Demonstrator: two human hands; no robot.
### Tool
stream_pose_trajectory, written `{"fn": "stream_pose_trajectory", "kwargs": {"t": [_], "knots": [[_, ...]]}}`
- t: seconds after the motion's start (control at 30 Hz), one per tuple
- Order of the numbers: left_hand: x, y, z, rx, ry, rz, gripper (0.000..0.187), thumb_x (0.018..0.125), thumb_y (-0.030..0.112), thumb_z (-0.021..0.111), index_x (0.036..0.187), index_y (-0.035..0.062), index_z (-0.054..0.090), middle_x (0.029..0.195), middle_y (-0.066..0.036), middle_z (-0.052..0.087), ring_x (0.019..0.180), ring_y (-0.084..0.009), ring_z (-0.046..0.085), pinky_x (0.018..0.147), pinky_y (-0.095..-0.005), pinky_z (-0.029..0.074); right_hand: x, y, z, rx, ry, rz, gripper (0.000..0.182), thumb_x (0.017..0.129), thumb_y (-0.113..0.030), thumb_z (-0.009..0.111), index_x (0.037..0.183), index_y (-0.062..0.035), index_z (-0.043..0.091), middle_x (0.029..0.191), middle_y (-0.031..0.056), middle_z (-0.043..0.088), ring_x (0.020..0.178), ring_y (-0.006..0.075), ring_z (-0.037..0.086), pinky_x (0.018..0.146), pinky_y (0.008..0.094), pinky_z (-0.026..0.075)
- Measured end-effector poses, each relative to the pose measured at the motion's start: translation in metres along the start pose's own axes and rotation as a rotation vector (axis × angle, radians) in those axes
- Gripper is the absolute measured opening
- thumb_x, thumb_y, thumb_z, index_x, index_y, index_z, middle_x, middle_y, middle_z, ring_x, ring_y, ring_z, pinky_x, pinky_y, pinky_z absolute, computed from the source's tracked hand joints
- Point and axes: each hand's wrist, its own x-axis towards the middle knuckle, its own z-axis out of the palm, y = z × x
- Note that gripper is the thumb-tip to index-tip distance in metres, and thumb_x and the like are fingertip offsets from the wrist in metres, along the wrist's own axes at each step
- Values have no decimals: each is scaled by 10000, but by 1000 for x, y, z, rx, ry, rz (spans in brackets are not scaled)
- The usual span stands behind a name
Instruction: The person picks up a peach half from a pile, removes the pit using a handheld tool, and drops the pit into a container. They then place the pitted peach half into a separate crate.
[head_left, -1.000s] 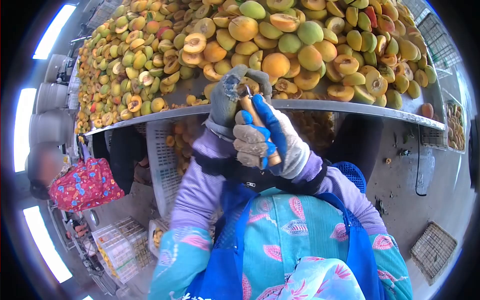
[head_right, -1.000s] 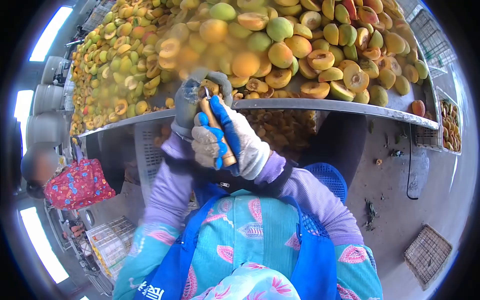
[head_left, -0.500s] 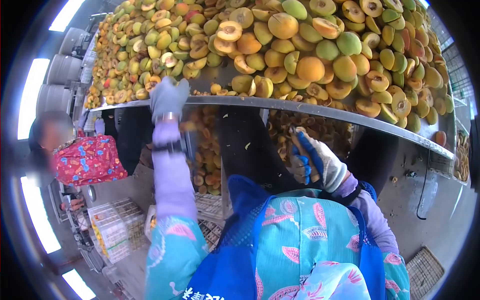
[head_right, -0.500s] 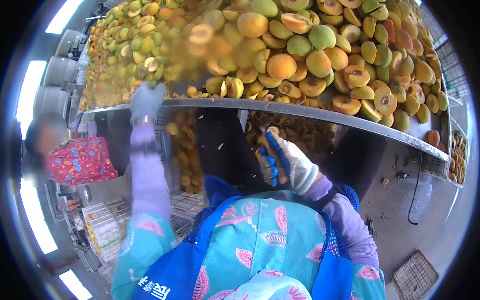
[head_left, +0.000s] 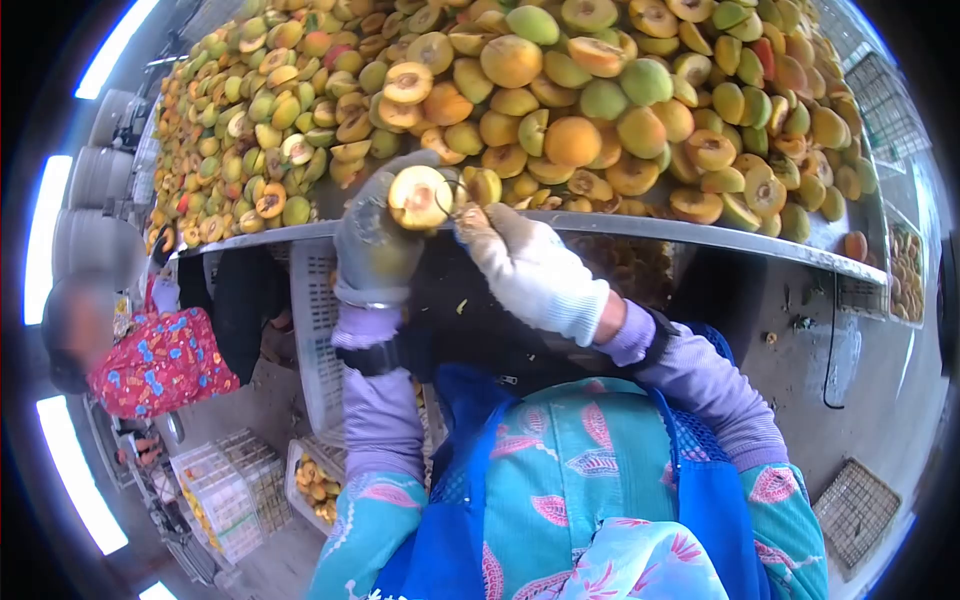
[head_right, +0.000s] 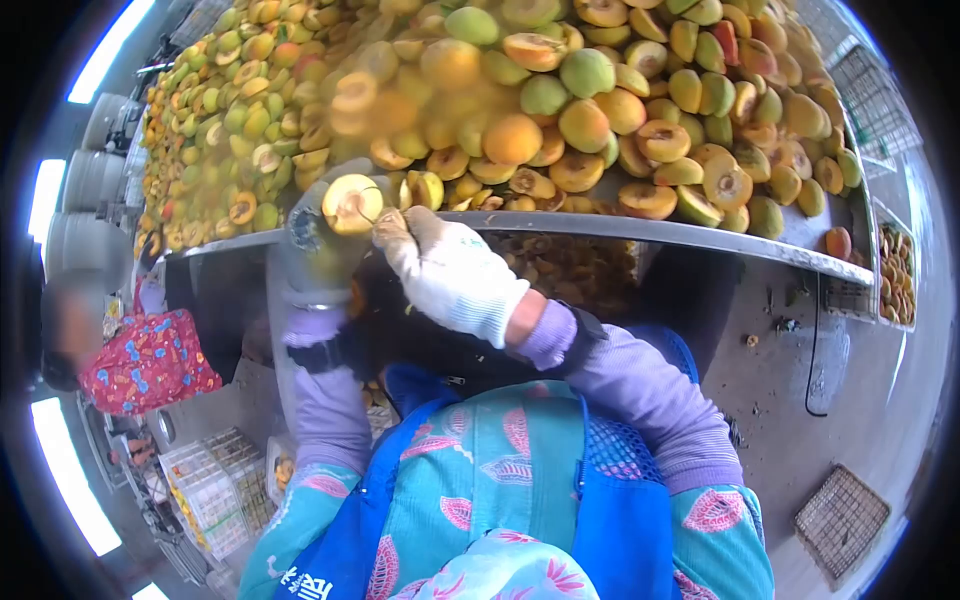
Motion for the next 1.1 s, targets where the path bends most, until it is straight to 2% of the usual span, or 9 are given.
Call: {"fn": "stream_pose_trajectory", "kwargs": {"t": [0.1, 0.23, 0.37, 0.47, 0.7, 0.8, 0.97, 1.03, 1.1], "knots": [[-7, 24, 34, -938, -12, -312, 305, 993, 243, 485, 1070, -7, 640, 923, -127, 705, 834, -189, 677, 774, -295, 546, -4, 10, 1, 18, 34, 23, 487, 1016, -437, 390, 977, 15, 567, 819, 262, 632, 831, 447, 615, 735, 475, 478], [-5, 27, 52, -794, 31, -302, 416, 1025, 307, 401, 1021, -34, 640, 848, -128, 687, 759, -182, 664, 722, -296, 549, -13, 15, -2, 78, 44, 70, 503, 1019, -433, 369, 1018, 27, 572, 891, 288, 636, 903, 465, 605, 798, 494, 470], [-4, 43, 50, -665, -29, -282, 210, 887, 236, 591, 963, 43, 621, 786, -65, 680, 753, -163, 668, 699, -309, 538, -23, 17, 2, 50, 53, 68, 499, 1009, -451, 391, 978, 14, 568, 799, 224, 643, 781, 390, 640, 700, 460, 492], [2, 41, 54, -713, -59, -235, 282, 936, 274, 543, 950, 10, 640, 755, -84, 670, 710, -172, 657, 672, -304, 530, -30, 15, 6, 782, -89, 269, 496, 987, -548, 408, 881, -79, 528, 574, 41, 496, 396, 125, 436, 358, 246, 349], [10, 34, 63, -835, -241, -217, 469, 1002, 344, 420, 951, -60, 653, 742, -136, 653, 641, -174, 614, 605, -281, 510, -33, -2, -5, 838, -143, 440, 558, 961, -627, 393, 840, -94, 504, 522, 18, 443, 367, 133, 420, 320, 258, 321], [6, 37, 66, -1072, -288, -343, 382, 991, 285, 429, 1061, -51, 597, 835, -143, 653, 654, -171, 600, 621, -282, 513, -30, 26, 0, 1739, -632, 376, 500, 962, -593, 429, 865, -109, 513, 540, -8, 419, 390, 121, 374, 390, 288, 328], [-2, 12, 74, -1647, -176, -715, 498, 1020, 415, 391, 1101, -32, 596, 838, -128, 648, 692, -208, 592, 641, -279, 503, -36, 28, -4, 1933, -842, 367, 462, 988, -532, 421, 871, -92, 503, 544, -19, 416, 399, 111, 373, 426, 293, 325], [-25, 11, 31, -1779, 11, -659, 287, 984, 252, 481, 1016, 8, 628, 862, -98, 650, 730, -198, 576, 651, -310, 496, -53, 17, -11, 1905, -792, 329, 447, 984, -528, 441, 858, -104, 501, 522, -22, 397, 398, 114, 373, 388, 275, 318], [-31, 0, -24, -1132, 216, -812, 310, 976, 275, 499, 984, -3, 637, 793, -82, 635, 685, -188, 563, 604, -314, 467, -58, 52, -31, 1752, -678, 397, 450, 964, -551, 477, 862, -113, 503, 550, -17, 418, 417, 123, 377, 407, 292, 327]]}}
